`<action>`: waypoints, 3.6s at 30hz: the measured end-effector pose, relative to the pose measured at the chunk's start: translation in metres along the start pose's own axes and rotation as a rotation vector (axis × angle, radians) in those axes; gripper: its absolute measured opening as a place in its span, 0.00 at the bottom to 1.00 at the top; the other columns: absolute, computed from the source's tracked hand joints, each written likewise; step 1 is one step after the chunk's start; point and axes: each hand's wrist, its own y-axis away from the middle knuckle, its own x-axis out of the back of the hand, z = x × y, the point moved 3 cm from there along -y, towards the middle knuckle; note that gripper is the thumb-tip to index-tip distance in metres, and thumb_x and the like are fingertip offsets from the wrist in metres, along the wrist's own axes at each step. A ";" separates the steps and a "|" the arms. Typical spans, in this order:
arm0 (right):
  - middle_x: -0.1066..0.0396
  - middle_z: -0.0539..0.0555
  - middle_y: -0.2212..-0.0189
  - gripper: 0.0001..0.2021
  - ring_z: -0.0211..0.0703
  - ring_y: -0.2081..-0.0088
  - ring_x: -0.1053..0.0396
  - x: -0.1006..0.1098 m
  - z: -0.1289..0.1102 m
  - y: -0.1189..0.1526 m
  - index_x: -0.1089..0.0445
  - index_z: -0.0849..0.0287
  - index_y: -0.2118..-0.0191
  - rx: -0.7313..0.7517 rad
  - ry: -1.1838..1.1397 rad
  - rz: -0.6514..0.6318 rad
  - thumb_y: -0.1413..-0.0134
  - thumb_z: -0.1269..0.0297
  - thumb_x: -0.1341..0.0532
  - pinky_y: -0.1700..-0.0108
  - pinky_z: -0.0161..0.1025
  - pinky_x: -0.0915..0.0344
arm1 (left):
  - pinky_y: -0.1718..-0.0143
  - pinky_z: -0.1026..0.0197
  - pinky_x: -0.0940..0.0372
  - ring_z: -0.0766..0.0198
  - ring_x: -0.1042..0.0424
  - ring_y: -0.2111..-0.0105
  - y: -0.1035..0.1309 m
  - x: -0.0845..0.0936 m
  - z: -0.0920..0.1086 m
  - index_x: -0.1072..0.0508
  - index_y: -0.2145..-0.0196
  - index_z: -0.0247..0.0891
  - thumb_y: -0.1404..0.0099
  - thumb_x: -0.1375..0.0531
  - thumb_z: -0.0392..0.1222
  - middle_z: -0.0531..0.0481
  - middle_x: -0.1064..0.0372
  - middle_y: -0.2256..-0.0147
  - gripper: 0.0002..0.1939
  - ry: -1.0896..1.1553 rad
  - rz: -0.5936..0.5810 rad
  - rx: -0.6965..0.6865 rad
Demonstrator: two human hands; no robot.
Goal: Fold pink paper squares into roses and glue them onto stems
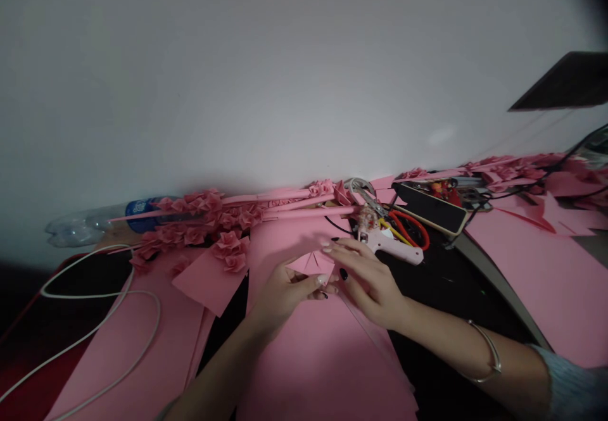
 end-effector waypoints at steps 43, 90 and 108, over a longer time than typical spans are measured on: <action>0.30 0.51 0.80 0.22 0.35 0.78 0.31 -0.022 0.006 0.004 0.29 0.63 0.75 -0.532 -0.927 -0.305 0.36 0.53 0.47 0.73 0.32 0.34 | 0.69 0.61 0.31 0.63 0.26 0.74 0.011 -0.022 0.008 0.29 0.59 0.35 0.45 0.32 0.39 0.51 0.24 0.74 0.16 -0.094 -0.224 -0.029; 0.35 0.53 0.66 0.02 0.43 0.64 0.33 -0.006 0.011 0.001 0.24 0.54 0.66 -0.197 -0.334 0.057 0.44 0.66 0.35 0.63 0.40 0.36 | 0.66 0.59 0.29 0.63 0.24 0.72 0.002 -0.003 0.005 0.28 0.66 0.35 0.48 0.33 0.55 0.50 0.27 0.66 0.20 0.115 0.019 0.019; 0.38 0.52 0.67 0.11 0.41 0.65 0.36 -0.012 0.016 -0.001 0.38 0.58 0.76 -0.363 -0.358 -0.019 0.45 0.72 0.40 0.62 0.38 0.40 | 0.61 0.55 0.26 0.50 0.35 0.47 0.004 -0.006 0.002 0.28 0.57 0.40 0.45 0.36 0.36 0.45 0.34 0.50 0.16 -0.110 -0.024 -0.086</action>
